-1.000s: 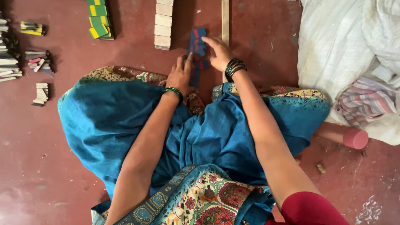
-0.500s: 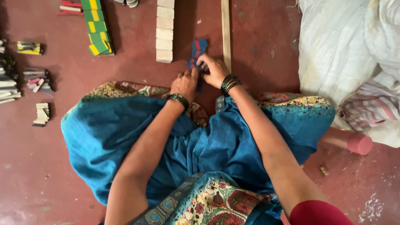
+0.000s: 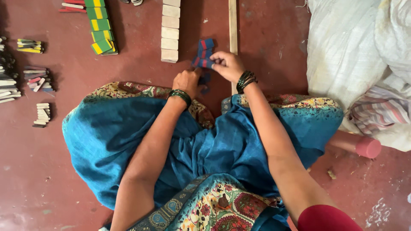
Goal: The person sits on the floor and sorts small wooden pieces by type, sliding them into aligned rows and stacks on the floor. They gather scattered pieces, square up each row with both hands, and place colored pieces into separate groups.
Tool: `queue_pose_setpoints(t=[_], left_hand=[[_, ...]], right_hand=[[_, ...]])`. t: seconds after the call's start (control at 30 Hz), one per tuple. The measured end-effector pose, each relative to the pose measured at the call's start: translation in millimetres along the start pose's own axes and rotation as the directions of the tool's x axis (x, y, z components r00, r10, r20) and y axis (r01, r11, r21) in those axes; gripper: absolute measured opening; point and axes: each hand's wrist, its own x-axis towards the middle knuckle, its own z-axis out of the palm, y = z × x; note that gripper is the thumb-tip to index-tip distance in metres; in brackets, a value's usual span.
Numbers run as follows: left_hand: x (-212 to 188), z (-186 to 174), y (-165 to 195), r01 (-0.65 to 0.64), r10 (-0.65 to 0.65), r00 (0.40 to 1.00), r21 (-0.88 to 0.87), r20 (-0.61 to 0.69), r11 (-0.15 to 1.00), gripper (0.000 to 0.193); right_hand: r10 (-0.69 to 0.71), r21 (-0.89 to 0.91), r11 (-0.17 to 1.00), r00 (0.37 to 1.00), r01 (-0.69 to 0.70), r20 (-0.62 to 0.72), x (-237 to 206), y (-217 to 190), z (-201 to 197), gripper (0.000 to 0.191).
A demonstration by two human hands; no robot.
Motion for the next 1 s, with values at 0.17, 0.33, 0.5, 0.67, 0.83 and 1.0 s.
queue_pose_setpoints(t=[0.17, 0.33, 0.5, 0.67, 0.83, 1.0], left_hand=[[2.3, -5.1, 3.2, 0.042, -0.049, 0.992, -0.061, -0.114, 0.997, 0.054], [0.1, -7.5, 3.8, 0.057, -0.111, 0.973, -0.254, -0.203, 0.965, 0.059], [-16.8, -12.6, 11.9, -0.105, -0.007, 0.939, -0.307, -0.344, 0.946, 0.055], [-32.4, -6.3, 20.3, -0.113, -0.042, 0.953, -0.480, -0.301, 0.870, 0.065], [-48.9, 22.6, 23.8, 0.011, -0.011, 1.000, -0.015, -0.018, 1.000, 0.044], [-59.2, 66.3, 50.0, -0.164, 0.072, 0.882, 0.161, 0.466, 0.973, 0.042]], right_hand=[[0.106, 0.313, 0.943, 0.994, -0.113, 0.041, -2.3, -4.4, -6.6, 0.029], [0.043, 0.323, 0.942, 0.989, -0.086, 0.138, -9.9, -17.9, 3.8, 0.041], [0.042, 0.440, 0.889, 0.979, -0.129, 0.202, -23.6, -31.5, 19.1, 0.043], [-0.087, 0.122, 0.990, 0.991, 0.074, 0.102, -44.7, -35.3, 27.7, 0.034], [-0.185, -0.291, 0.945, 0.977, 0.147, -0.107, -57.1, -47.6, 12.0, 0.024], [-0.035, -0.151, 0.989, 0.977, 0.003, -0.209, -76.9, -71.2, 10.2, 0.032]])
